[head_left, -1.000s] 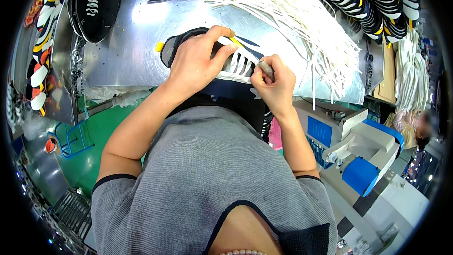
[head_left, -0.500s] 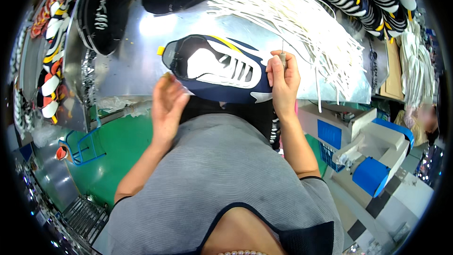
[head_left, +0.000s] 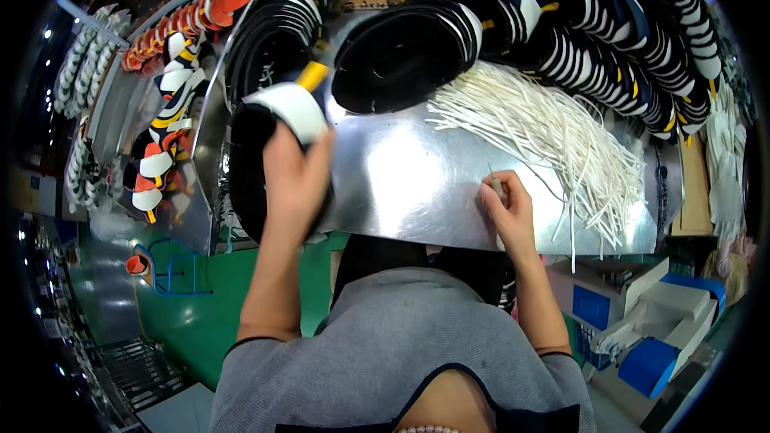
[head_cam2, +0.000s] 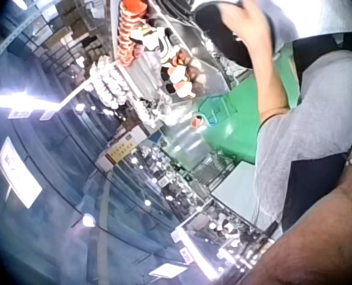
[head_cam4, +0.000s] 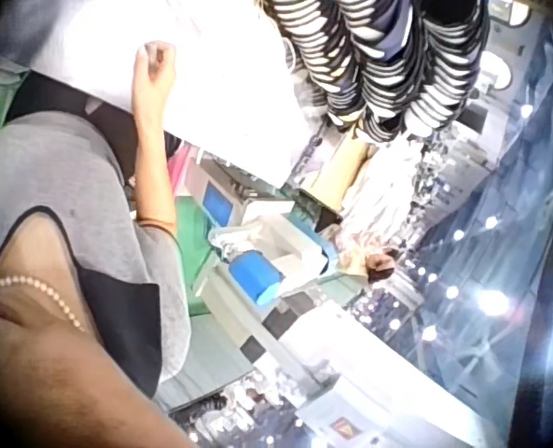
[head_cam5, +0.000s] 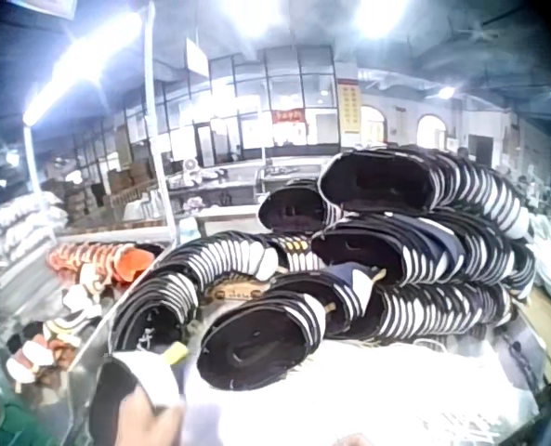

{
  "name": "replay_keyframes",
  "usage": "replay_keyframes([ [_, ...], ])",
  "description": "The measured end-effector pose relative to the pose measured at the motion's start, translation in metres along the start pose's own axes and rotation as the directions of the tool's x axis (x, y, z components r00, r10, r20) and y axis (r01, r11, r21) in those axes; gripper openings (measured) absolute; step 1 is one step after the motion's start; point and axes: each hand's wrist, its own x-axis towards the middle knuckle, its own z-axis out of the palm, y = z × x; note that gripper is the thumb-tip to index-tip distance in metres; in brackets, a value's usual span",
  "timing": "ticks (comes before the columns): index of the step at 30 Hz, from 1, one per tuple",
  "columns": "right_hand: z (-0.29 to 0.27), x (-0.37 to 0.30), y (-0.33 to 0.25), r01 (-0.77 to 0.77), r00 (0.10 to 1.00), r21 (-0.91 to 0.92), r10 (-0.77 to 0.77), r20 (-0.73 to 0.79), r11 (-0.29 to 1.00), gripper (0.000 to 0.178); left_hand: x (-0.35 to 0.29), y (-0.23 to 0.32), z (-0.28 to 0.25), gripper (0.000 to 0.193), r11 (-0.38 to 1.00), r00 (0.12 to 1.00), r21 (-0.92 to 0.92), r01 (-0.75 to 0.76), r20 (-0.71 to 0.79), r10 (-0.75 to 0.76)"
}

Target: The person threads white laces through the eyelets of blue and yellow sneakers, using a small metal hook tool to pull the laces through the holes.

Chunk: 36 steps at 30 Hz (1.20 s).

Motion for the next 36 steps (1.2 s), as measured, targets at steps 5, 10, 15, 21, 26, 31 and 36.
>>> replay_keyframes([
  [5, 0.016, 0.024, -0.005, 0.327, 0.941, -0.492, -0.326, 0.091, 0.807, 0.016, 0.158, -0.198, 0.034, 0.049, 0.745, 0.949, 0.659, 0.104, -0.29, 0.125],
  [10, 0.014, 0.079, 0.001, 0.37, 0.909, -0.716, -0.389, 0.148, 0.593, 0.023, 0.171, -0.179, 0.068, 0.067, 0.811, 0.98, 0.583, 0.057, -0.189, 0.067],
  [15, 0.043, 0.127, 0.001, 0.429, 0.886, -0.825, -0.348, 0.305, 0.368, 0.011, 0.077, -0.116, 0.066, 0.047, 0.954, 0.968, 0.248, -0.168, -0.142, 0.207],
  [21, 0.035, 0.126, 0.014, 0.451, 0.864, -0.78, -0.431, 0.26, 0.433, 0.004, 0.056, -0.099, 0.081, 0.024, 0.981, 0.996, 0.186, 0.048, -0.083, -0.033],
  [26, 0.025, 0.121, 0.005, 0.436, 0.861, -0.73, -0.48, 0.169, 0.526, 0.009, 0.055, -0.059, 0.06, 0.005, 0.987, 0.928, -0.058, -0.151, -0.353, 0.121],
  [31, -0.004, 0.114, -0.041, 0.325, 0.926, -0.253, -0.362, -0.112, 0.911, 0.013, -0.037, 0.035, 0.038, 0.04, 0.719, 0.702, 0.013, -0.695, -0.2, 0.683],
  [36, -0.025, 0.057, -0.15, 0.39, 0.914, 0.391, -0.401, -0.058, 0.834, 0.02, -0.089, -0.002, 0.121, 0.041, 0.827, 0.767, -0.024, -0.561, 0.361, 0.531],
])
